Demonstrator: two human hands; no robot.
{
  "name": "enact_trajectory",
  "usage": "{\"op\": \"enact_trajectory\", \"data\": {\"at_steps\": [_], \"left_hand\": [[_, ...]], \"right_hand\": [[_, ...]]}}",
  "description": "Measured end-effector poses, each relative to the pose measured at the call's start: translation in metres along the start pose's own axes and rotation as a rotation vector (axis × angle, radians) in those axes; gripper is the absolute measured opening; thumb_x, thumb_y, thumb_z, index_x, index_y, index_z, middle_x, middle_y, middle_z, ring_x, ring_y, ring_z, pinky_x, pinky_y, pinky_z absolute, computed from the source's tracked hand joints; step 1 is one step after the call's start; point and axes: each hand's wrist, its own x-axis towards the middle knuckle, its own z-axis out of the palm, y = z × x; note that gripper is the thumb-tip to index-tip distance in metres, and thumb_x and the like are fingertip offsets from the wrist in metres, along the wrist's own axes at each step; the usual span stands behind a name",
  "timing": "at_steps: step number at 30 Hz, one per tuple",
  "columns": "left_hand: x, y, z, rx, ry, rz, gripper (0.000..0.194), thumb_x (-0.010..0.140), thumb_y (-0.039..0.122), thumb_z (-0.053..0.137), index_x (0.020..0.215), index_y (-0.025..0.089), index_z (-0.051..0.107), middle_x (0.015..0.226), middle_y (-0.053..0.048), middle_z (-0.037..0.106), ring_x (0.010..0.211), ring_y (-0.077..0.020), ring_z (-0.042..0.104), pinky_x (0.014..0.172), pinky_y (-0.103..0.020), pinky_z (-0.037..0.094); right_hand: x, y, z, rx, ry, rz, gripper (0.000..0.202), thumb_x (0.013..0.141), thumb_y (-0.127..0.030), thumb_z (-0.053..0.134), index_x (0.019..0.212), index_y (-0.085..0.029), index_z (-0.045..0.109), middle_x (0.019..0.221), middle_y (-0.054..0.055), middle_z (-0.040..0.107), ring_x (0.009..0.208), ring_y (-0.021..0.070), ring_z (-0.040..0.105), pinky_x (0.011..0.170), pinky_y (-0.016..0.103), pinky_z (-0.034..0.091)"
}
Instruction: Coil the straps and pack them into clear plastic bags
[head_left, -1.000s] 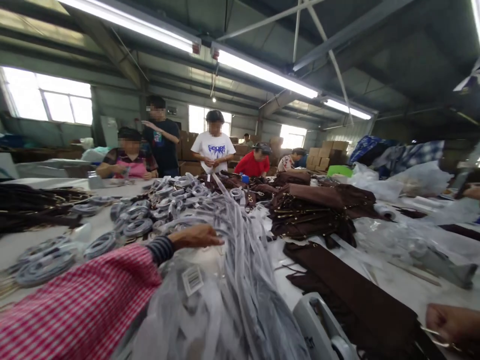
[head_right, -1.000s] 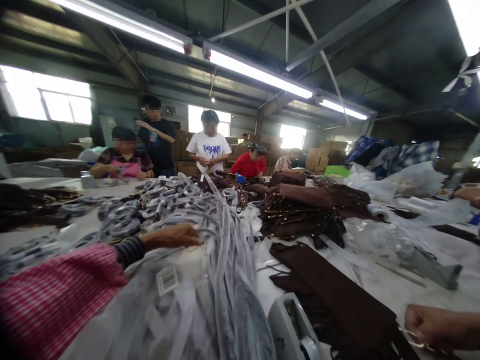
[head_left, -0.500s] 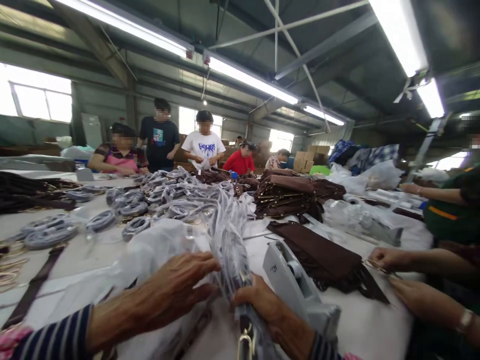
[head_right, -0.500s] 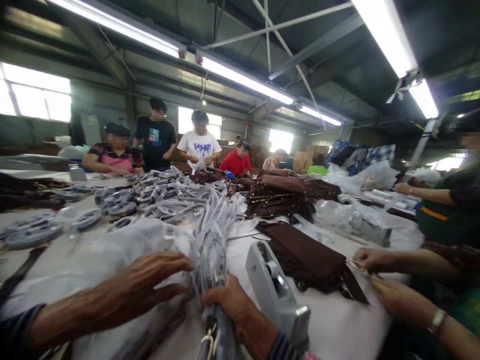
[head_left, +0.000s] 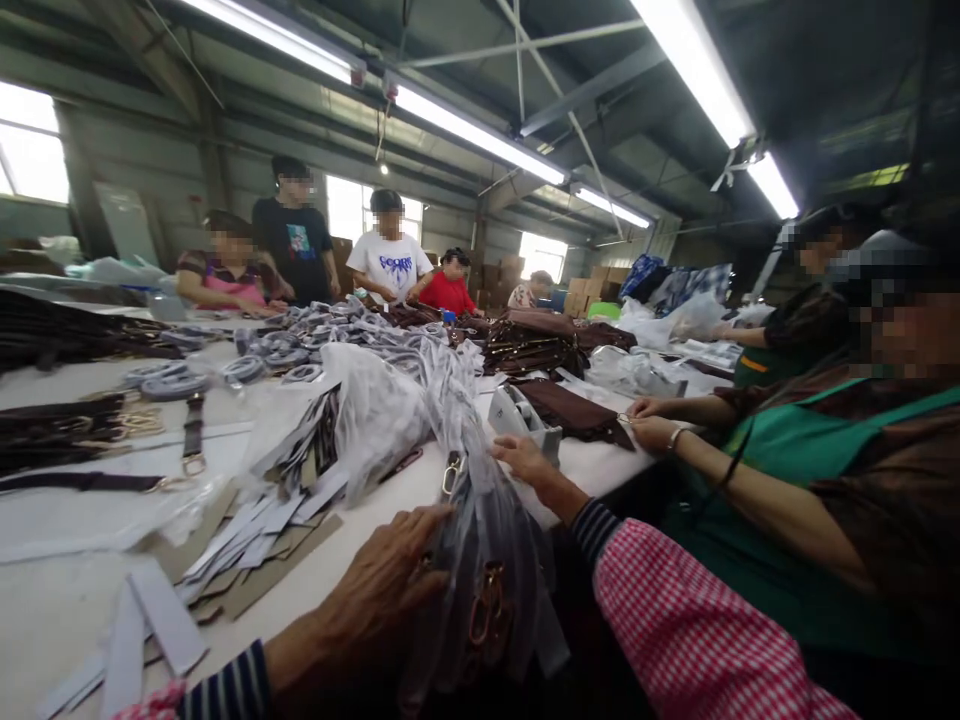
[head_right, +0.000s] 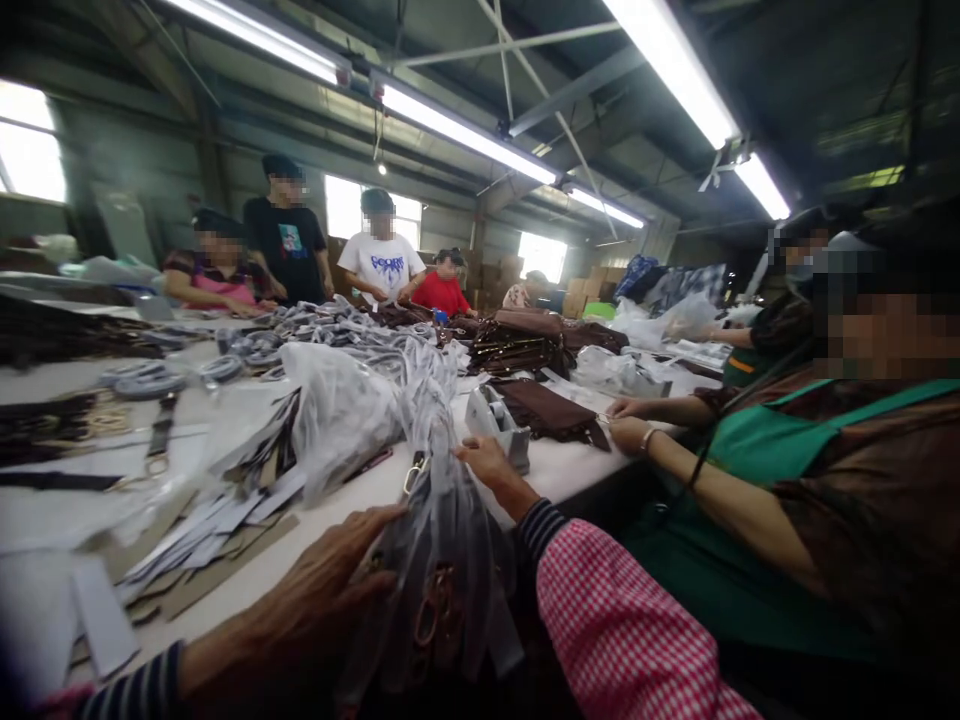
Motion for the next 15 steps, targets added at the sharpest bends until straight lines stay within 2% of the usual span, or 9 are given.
{"op": "enact_trajectory", "data": {"at_steps": [3, 5, 8, 10, 11, 15], "left_hand": [[-0.015, 0.006, 0.006, -0.063, 0.15, -0.057, 0.046, 0.094, 0.034, 0.057, 0.139, 0.025, 0.056, 0.128, -0.011, 0.066, 0.118, -0.0326, 0.059, 0.103, -0.05, 0.047], [-0.024, 0.016, 0.011, -0.071, 0.224, -0.025, 0.034, 0.093, 0.031, 0.058, 0.127, 0.025, 0.063, 0.121, -0.009, 0.068, 0.115, -0.0318, 0.059, 0.1, -0.047, 0.048], [-0.036, 0.035, 0.022, -0.086, 0.249, 0.045, 0.017, 0.097, 0.033, 0.054, 0.101, 0.026, 0.07, 0.103, -0.007, 0.071, 0.101, -0.0287, 0.062, 0.087, -0.041, 0.049], [-0.042, 0.044, 0.028, -0.157, 0.223, 0.021, 0.025, 0.1, 0.038, 0.052, 0.087, 0.025, 0.069, 0.089, -0.005, 0.07, 0.085, -0.0252, 0.065, 0.076, -0.036, 0.048], [-0.044, 0.047, 0.029, -0.216, 0.215, -0.012, 0.029, 0.1, 0.041, 0.052, 0.083, 0.025, 0.069, 0.084, -0.005, 0.07, 0.08, -0.0238, 0.065, 0.072, -0.034, 0.046], [-0.042, 0.051, 0.029, -0.55, 0.198, -0.154, 0.037, 0.098, 0.049, 0.055, 0.079, 0.022, 0.072, 0.076, -0.003, 0.071, 0.075, -0.0227, 0.065, 0.067, -0.03, 0.046]], "right_hand": [[-0.037, 0.0, -0.011, -0.127, 0.012, -0.012, 0.018, 0.081, -0.034, 0.068, 0.079, -0.017, 0.069, 0.078, 0.004, 0.065, 0.073, 0.0186, 0.058, 0.066, 0.03, 0.042], [-0.057, -0.002, -0.004, -0.202, -0.006, -0.038, 0.026, 0.082, -0.038, 0.07, 0.067, -0.018, 0.065, 0.066, 0.001, 0.06, 0.067, 0.0172, 0.054, 0.065, 0.03, 0.038], [-0.071, -0.006, 0.016, -0.278, -0.003, -0.06, 0.031, 0.069, -0.032, 0.081, 0.056, -0.02, 0.056, 0.058, -0.002, 0.052, 0.065, 0.0163, 0.049, 0.066, 0.03, 0.034], [-0.072, -0.006, 0.024, -0.282, 0.007, -0.059, 0.031, 0.065, -0.024, 0.081, 0.055, -0.02, 0.053, 0.057, -0.004, 0.047, 0.065, 0.0151, 0.047, 0.064, 0.029, 0.032], [-0.072, -0.006, 0.025, -0.269, 0.006, -0.053, 0.031, 0.067, -0.023, 0.078, 0.054, -0.02, 0.051, 0.056, -0.005, 0.045, 0.063, 0.0144, 0.045, 0.062, 0.028, 0.031], [-0.076, -0.003, 0.01, -0.172, -0.008, -0.008, 0.035, 0.078, -0.036, 0.068, 0.053, -0.02, 0.048, 0.051, -0.006, 0.04, 0.053, 0.0113, 0.04, 0.053, 0.026, 0.028]]}}
